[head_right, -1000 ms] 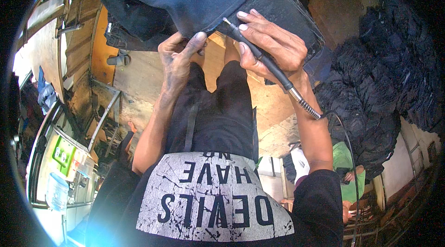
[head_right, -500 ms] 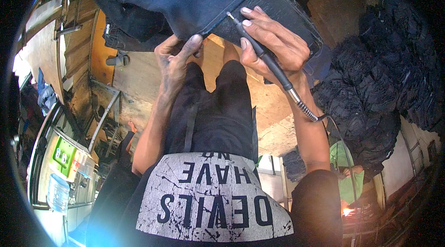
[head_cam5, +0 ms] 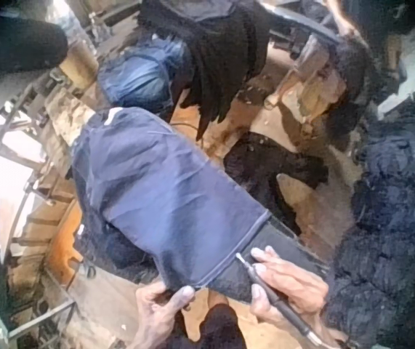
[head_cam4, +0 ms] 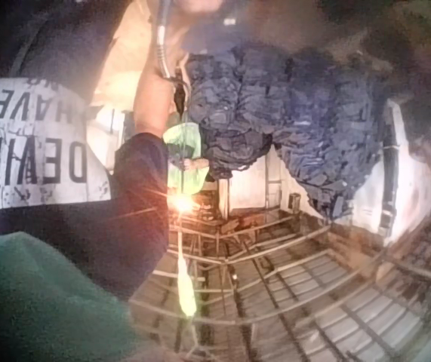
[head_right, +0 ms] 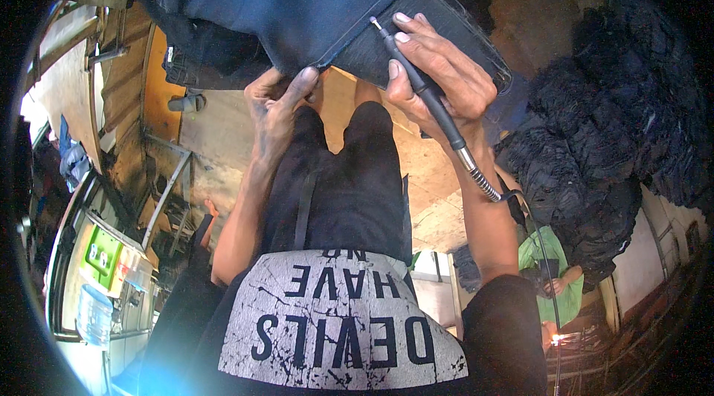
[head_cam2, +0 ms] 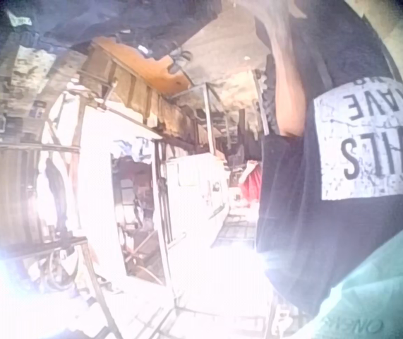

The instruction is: The person uses a seam ripper to remove stitching from the seams and pockets of dark denim jeans. They repeatedly pick up jeans from a pile, work on specific seams, and place the jeans back down.

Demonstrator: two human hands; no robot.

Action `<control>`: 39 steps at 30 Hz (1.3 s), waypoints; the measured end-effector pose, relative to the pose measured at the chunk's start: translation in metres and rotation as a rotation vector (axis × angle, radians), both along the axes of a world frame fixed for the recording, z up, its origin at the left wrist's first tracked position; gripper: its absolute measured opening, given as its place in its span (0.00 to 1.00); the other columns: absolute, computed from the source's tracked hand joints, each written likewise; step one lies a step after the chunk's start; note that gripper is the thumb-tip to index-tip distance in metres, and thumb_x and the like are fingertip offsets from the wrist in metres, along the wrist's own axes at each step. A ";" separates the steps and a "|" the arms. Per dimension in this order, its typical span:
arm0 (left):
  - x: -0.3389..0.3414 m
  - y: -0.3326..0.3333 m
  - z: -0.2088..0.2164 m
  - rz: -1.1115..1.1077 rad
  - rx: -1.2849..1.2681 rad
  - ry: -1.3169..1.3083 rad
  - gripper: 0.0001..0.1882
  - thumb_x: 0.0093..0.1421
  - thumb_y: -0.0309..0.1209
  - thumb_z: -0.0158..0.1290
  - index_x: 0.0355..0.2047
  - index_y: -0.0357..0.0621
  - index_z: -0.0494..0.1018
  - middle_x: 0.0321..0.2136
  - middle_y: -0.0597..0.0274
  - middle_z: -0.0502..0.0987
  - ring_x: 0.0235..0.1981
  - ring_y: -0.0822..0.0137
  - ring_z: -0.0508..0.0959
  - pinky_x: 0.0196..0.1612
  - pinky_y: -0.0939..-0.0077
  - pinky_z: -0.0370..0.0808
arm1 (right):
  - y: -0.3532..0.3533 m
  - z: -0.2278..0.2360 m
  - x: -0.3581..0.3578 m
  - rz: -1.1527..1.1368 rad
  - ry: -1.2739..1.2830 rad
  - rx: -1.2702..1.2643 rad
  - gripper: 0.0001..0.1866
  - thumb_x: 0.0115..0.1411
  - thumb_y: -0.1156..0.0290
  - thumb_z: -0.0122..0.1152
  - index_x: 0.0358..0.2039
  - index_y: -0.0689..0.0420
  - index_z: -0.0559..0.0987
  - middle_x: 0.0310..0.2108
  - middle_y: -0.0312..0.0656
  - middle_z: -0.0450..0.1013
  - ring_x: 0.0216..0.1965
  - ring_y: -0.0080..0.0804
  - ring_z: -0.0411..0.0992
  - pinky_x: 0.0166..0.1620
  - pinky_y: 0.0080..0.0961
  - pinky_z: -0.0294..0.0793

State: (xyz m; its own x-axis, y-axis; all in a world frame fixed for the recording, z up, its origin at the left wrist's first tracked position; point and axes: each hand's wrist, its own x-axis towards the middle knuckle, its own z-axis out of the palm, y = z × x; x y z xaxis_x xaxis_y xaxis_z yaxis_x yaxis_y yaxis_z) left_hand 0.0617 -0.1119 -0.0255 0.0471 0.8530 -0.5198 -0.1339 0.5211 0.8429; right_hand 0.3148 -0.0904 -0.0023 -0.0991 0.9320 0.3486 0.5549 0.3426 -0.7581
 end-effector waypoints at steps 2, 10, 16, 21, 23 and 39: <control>0.001 0.001 0.000 0.020 -0.011 -0.010 0.09 0.67 0.29 0.69 0.39 0.33 0.86 0.30 0.64 0.84 0.30 0.76 0.78 0.35 0.78 0.75 | 0.000 -0.001 0.000 -0.014 0.007 0.002 0.16 0.57 0.79 0.69 0.47 0.64 0.88 0.49 0.56 0.86 0.55 0.51 0.85 0.61 0.46 0.83; -0.002 0.002 0.000 0.004 -0.033 -0.016 0.09 0.67 0.29 0.69 0.38 0.33 0.86 0.30 0.62 0.85 0.30 0.76 0.79 0.35 0.77 0.75 | 0.002 -0.001 0.001 -0.055 0.013 0.002 0.16 0.58 0.79 0.69 0.48 0.64 0.87 0.50 0.57 0.86 0.55 0.51 0.85 0.63 0.47 0.82; -0.002 0.001 0.001 -0.006 -0.012 -0.005 0.09 0.67 0.29 0.70 0.39 0.33 0.86 0.31 0.61 0.85 0.30 0.75 0.79 0.35 0.77 0.76 | 0.002 -0.002 -0.001 -0.119 -0.036 0.016 0.16 0.54 0.80 0.72 0.46 0.66 0.87 0.47 0.57 0.86 0.53 0.53 0.86 0.62 0.49 0.84; -0.001 0.000 -0.001 0.000 -0.014 -0.014 0.09 0.67 0.30 0.69 0.39 0.34 0.86 0.31 0.61 0.85 0.30 0.75 0.79 0.35 0.77 0.76 | 0.002 -0.004 -0.001 -0.171 -0.057 0.021 0.17 0.54 0.80 0.73 0.46 0.65 0.87 0.47 0.56 0.86 0.53 0.52 0.86 0.62 0.45 0.84; -0.002 0.000 -0.002 -0.012 -0.012 0.004 0.10 0.67 0.30 0.70 0.40 0.34 0.86 0.31 0.61 0.85 0.31 0.75 0.79 0.35 0.77 0.76 | 0.001 -0.004 -0.001 -0.183 -0.059 0.021 0.17 0.54 0.80 0.73 0.47 0.65 0.87 0.47 0.56 0.86 0.53 0.52 0.86 0.61 0.44 0.85; -0.002 0.001 -0.002 -0.001 -0.014 0.018 0.10 0.67 0.30 0.70 0.39 0.33 0.86 0.30 0.63 0.85 0.30 0.76 0.79 0.35 0.78 0.75 | 0.001 -0.002 -0.002 -0.245 -0.034 -0.001 0.16 0.55 0.80 0.73 0.46 0.65 0.88 0.47 0.55 0.87 0.53 0.50 0.86 0.62 0.44 0.84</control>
